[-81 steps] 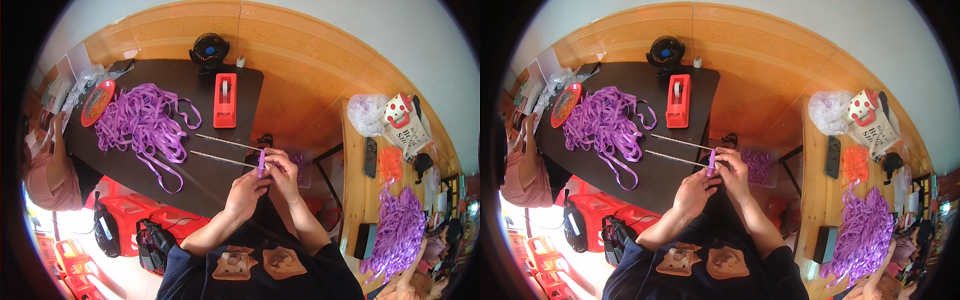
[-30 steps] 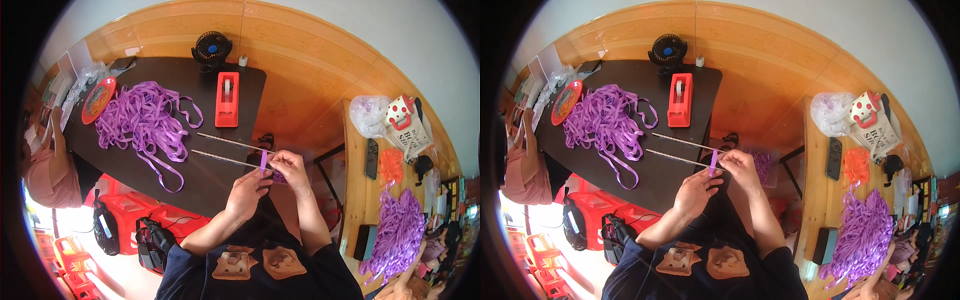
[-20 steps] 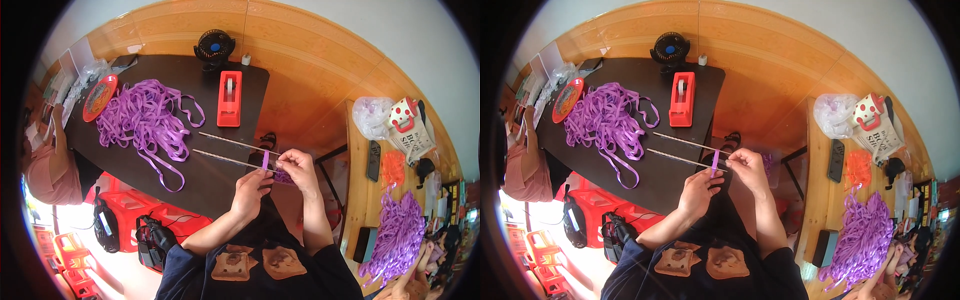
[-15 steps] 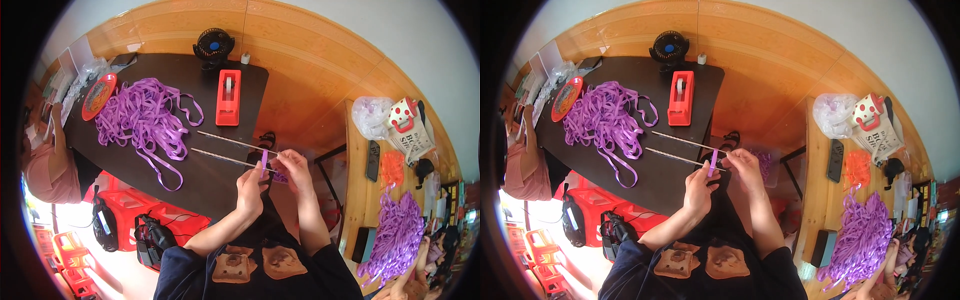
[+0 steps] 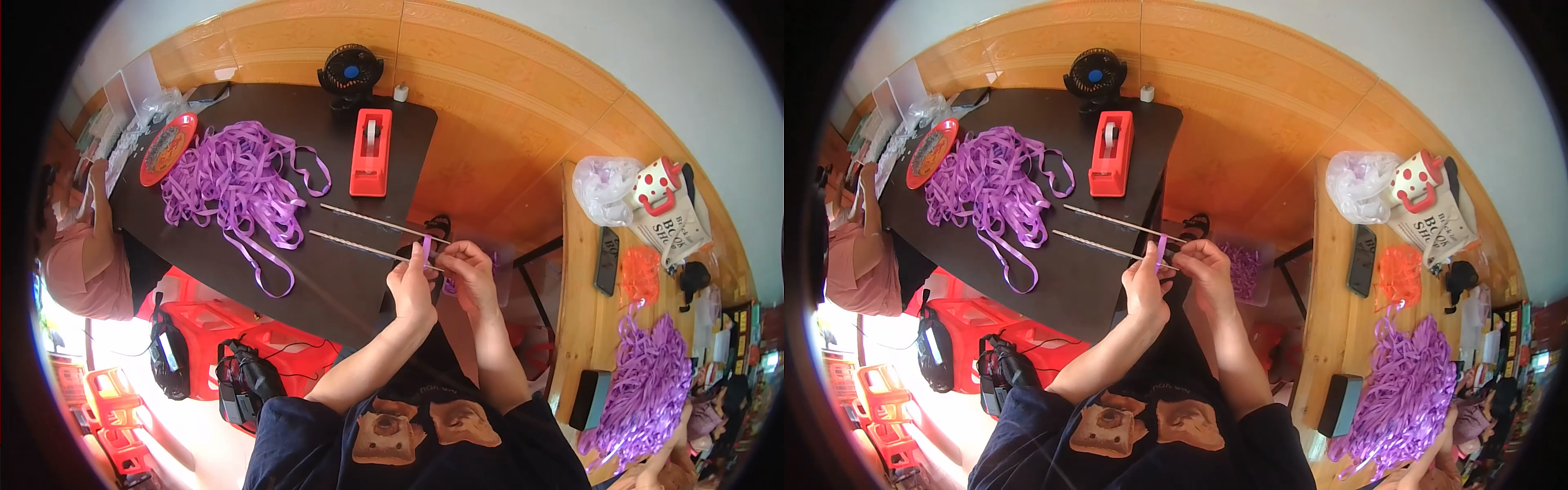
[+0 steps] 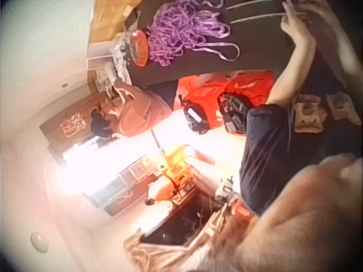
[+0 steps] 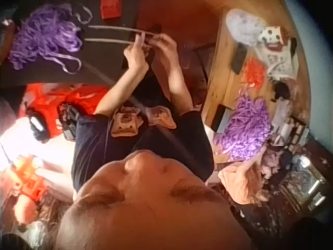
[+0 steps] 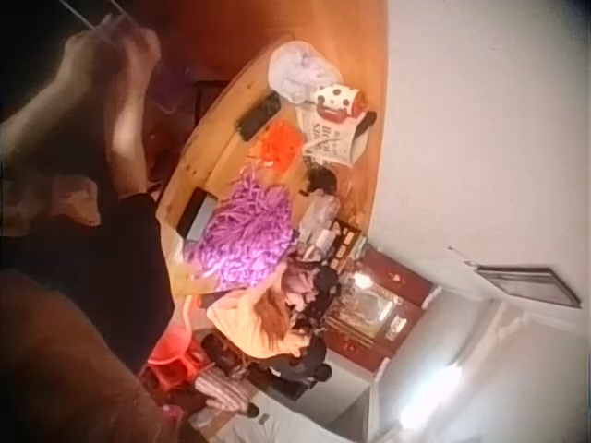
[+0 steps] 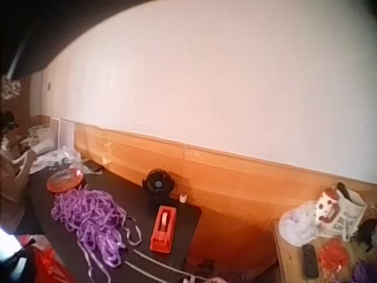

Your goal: Making decorative craft items by wrapping purple ribbons around two parallel metal rods.

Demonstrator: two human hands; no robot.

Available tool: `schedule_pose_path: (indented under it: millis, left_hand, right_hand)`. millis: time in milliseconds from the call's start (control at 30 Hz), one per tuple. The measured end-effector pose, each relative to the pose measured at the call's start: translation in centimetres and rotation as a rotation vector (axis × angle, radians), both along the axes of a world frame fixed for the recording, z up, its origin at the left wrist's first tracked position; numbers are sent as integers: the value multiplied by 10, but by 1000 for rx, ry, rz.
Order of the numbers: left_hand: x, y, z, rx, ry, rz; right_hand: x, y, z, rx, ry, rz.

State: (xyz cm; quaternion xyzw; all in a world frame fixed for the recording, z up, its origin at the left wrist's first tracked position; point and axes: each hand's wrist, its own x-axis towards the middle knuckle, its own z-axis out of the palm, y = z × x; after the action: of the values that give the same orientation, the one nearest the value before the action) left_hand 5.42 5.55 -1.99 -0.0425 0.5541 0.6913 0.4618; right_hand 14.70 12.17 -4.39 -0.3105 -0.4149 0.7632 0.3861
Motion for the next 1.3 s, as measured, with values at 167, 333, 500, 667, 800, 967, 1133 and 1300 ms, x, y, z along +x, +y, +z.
schedule_pose_path:
  millis: [167, 333, 500, 667, 800, 967, 1133, 1300]
  left_hand:
    - [0, 2, 4, -45, -21, 24]
    - [0, 4, 15, -49, -52, 47]
    - [-2, 3, 6, -50, -54, -9]
    - [-1, 0, 6, -14, -49, -30]
    - [1, -6, -1, 75, -65, 1]
    - [3, -9, -6, 202, -35, 34]
    - [2, -7, -8, 183, -49, 27]
    - [1, -7, -7, 201, -83, 36]
  right_hand:
    - [4, 2, -6, 29, 58, -8]
    - [-1, 10, -19, 53, 104, 45]
    - [-18, 17, -34, 25, 203, 184]
    - [-32, 21, -41, -74, 316, 313]
    - [-39, 25, -41, -104, 247, 316]
    - [-45, 27, -40, -118, 271, 357]
    - [-50, 31, -39, -117, 418, 416]
    - [-50, 29, -35, -124, 387, 396]
